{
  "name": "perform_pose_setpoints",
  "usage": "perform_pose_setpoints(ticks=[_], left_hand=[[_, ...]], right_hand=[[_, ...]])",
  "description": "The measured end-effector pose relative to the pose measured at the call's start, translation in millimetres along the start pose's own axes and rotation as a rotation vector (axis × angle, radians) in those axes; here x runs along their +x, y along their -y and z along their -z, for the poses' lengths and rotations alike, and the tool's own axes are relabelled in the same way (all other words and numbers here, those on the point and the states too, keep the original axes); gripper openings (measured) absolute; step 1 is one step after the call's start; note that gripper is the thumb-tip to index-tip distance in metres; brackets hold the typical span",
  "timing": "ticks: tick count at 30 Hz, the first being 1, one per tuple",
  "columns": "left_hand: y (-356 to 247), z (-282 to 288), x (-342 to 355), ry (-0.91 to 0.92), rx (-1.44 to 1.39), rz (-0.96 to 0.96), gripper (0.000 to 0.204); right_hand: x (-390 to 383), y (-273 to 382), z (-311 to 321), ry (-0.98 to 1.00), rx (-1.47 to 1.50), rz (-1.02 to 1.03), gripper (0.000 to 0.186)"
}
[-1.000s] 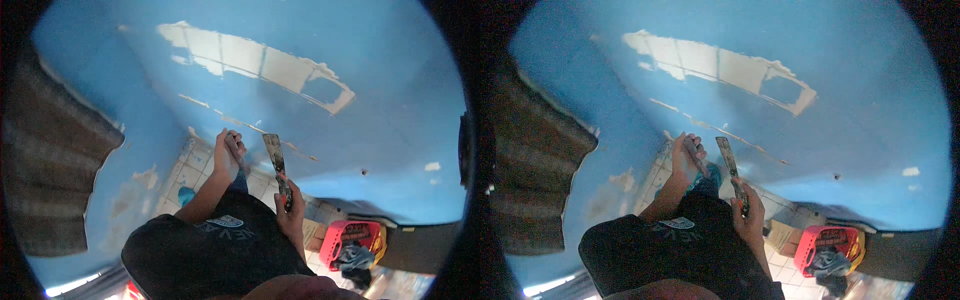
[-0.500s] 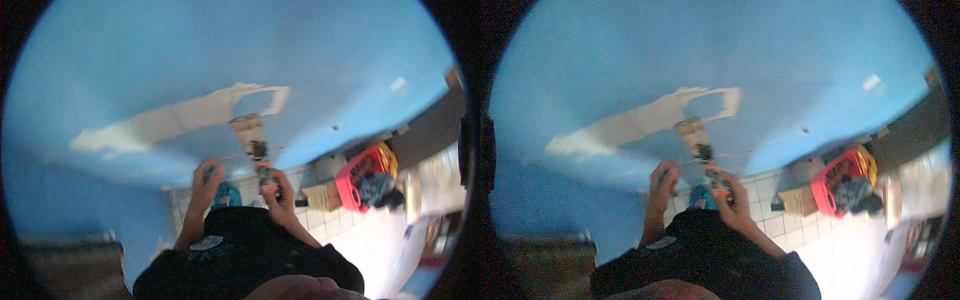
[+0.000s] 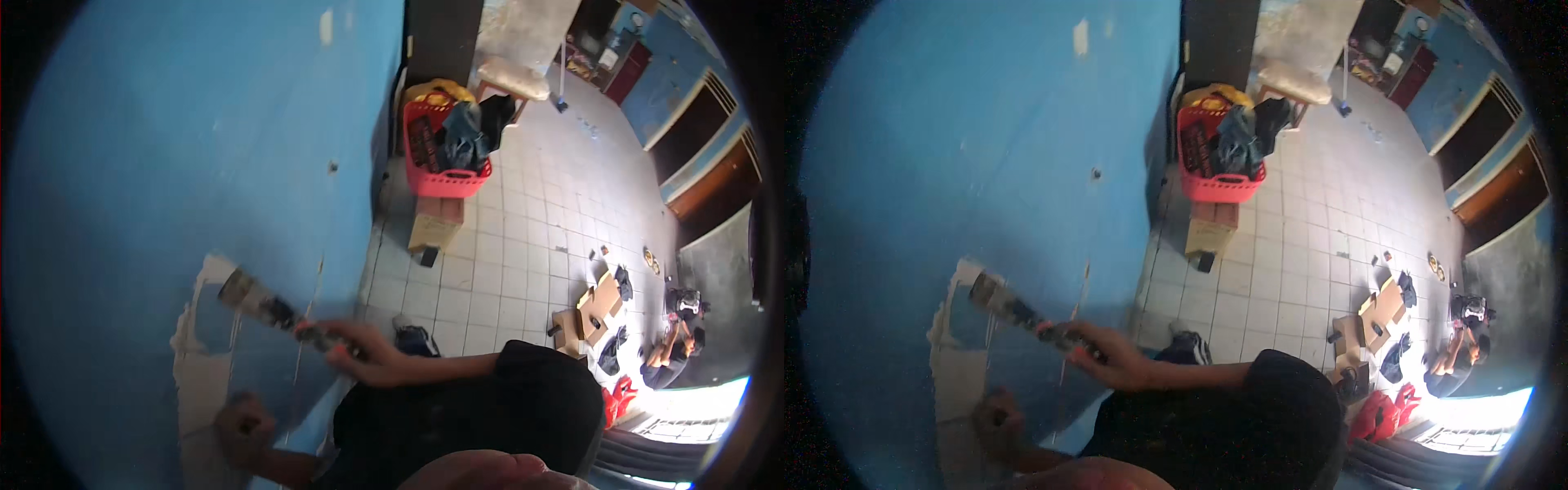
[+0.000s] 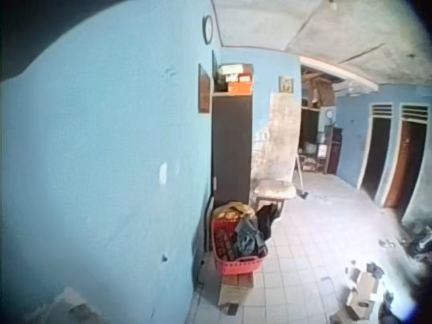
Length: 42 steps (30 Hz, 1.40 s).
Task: The person removes a sign from the wall and places it into a basket, then scrapes the wall using a putty knife.
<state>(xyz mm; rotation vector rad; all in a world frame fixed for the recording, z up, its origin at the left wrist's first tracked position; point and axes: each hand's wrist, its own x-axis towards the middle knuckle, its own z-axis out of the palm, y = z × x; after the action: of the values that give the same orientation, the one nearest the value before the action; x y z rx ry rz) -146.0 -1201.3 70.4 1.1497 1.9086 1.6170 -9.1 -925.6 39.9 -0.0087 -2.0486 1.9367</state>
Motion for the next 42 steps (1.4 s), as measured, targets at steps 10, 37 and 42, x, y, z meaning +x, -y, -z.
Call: perform_pose_setpoints(ticks=[10, 37, 42], left_hand=[[-10.4, -5.7, 17.5, 0.106, -0.182, 0.125, 0.033], [-2.8, -55.4, 103.4, 0.158, -0.86, -0.023, 0.053], [-14.2, -62.4, 99.2, 0.143, -1.051, -0.069, 0.041]], right_hand=[[5.3, 9.8, -24.6, -0.237, -0.153, 0.179, 0.053], [-4.9, 52.2, -110.2, -0.254, -0.485, 0.269, 0.077], [-3.9, 68.0, -117.8, -0.228, -0.431, 0.278, 0.079]])
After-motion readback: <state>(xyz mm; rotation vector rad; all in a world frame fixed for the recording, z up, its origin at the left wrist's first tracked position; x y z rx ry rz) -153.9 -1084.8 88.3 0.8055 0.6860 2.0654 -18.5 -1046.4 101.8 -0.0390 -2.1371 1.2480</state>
